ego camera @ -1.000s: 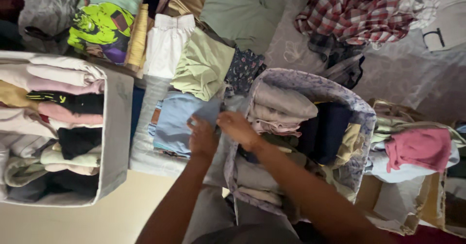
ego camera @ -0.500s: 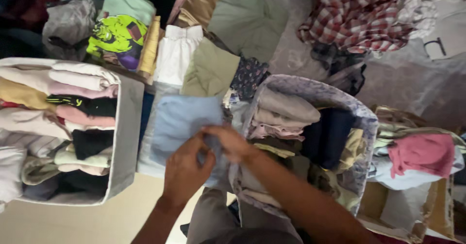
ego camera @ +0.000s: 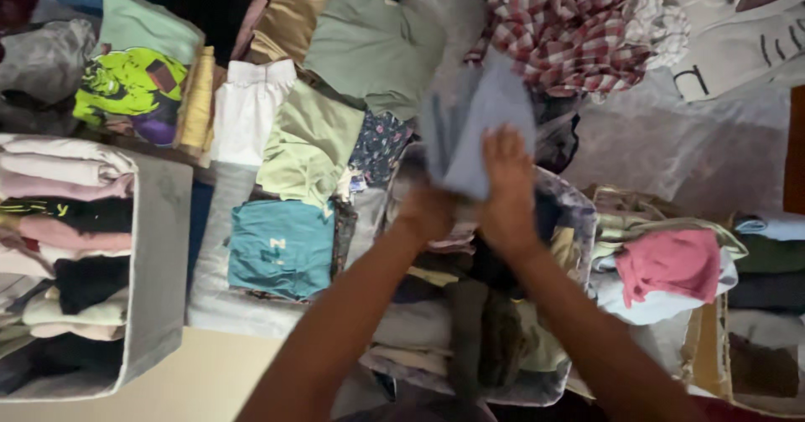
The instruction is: The person folds various garments by hand and places them into fabric storage bins. They handle shirts, shorts, and patterned items, folding each piece and stacking them neatly in the bins.
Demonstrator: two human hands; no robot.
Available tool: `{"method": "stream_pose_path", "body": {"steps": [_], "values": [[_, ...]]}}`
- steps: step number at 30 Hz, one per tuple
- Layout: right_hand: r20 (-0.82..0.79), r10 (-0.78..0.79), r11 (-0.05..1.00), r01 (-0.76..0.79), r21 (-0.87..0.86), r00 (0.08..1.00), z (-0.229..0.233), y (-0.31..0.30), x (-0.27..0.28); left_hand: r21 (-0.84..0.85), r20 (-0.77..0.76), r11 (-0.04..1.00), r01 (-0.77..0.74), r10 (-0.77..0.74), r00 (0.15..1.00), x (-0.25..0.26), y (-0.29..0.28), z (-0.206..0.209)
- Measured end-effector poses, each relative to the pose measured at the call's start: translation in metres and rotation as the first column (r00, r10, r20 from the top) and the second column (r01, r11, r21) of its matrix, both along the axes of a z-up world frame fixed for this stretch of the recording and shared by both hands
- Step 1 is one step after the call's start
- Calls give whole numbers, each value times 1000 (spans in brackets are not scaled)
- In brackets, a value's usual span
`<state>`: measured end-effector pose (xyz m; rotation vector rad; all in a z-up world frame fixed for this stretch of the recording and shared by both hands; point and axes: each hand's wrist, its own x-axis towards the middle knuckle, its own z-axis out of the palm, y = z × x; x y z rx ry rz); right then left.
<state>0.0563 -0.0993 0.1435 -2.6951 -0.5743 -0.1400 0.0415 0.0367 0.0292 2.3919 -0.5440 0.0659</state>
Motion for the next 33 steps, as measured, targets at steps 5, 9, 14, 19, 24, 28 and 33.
{"method": "stream_pose_path", "body": {"steps": [5,9,14,19,24,28,33], "values": [[-157,170,933,-210,-292,973,-23,3,-19,192,-82,981,-40,56,995,-1,-26,-52],[-201,206,971,-225,-79,958,-14,-18,20,123,-267,987,-105,135,954,-38,-27,-85],[2,90,996,-90,-29,996,-25,1,45,327,-140,937,-120,174,975,-56,-31,-96],[-173,30,981,-61,-182,985,-27,8,-12,277,-235,961,0,67,970,-70,-32,-71],[-425,-125,967,13,-256,896,-36,25,-34,300,-330,949,91,14,944,-79,-18,-47],[-657,-271,920,-11,-392,703,-68,34,20,280,-385,952,126,-9,923,-68,-20,-52],[-824,-226,857,-295,-422,520,-118,48,98,276,-520,928,248,-73,851,-21,-20,-58]]}}
